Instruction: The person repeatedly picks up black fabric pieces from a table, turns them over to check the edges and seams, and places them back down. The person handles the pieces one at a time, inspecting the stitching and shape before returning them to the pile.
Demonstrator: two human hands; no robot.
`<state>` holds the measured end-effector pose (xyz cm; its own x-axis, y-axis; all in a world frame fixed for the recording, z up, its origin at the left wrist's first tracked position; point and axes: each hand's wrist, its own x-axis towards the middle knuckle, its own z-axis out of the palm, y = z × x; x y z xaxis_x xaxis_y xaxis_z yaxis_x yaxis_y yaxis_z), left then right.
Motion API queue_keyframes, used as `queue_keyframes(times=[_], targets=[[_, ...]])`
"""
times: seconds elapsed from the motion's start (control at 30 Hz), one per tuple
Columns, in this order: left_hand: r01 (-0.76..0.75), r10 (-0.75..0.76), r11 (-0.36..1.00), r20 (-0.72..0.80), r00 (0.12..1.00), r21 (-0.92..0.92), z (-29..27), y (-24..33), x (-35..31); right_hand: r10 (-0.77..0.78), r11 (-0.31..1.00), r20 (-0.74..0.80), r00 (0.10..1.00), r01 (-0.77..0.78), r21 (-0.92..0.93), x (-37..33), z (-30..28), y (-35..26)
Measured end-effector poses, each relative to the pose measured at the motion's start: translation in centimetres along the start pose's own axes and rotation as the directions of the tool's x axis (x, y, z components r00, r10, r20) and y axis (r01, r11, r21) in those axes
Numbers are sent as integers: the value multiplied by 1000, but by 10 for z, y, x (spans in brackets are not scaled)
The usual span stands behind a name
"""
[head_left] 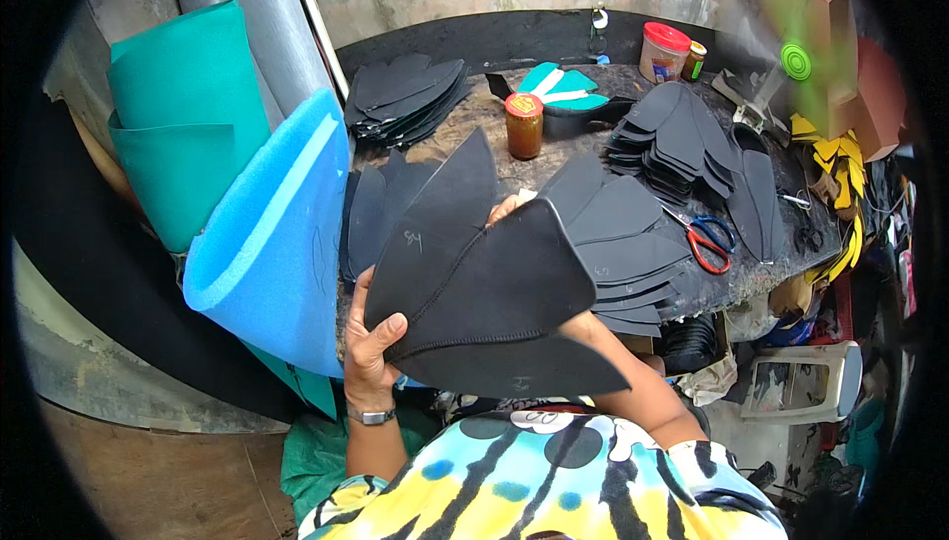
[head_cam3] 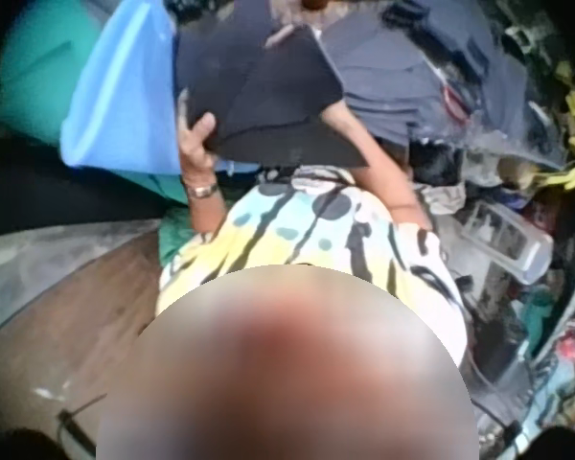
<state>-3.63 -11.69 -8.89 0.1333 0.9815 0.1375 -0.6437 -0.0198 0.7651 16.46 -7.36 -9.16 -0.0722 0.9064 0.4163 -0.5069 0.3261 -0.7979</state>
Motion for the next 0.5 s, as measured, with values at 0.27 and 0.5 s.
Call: queue_keyframes(times=[0.27, 0.5], targets=[[32, -25, 996, -85, 996, 78, 3, -4, 1, -47, 950, 52, 998, 60, -306, 12, -28, 7], [74, -76, 997, -153, 985, -18, 1, -6, 2, 42, 998, 84, 996, -38, -40, 11, -18, 0]])
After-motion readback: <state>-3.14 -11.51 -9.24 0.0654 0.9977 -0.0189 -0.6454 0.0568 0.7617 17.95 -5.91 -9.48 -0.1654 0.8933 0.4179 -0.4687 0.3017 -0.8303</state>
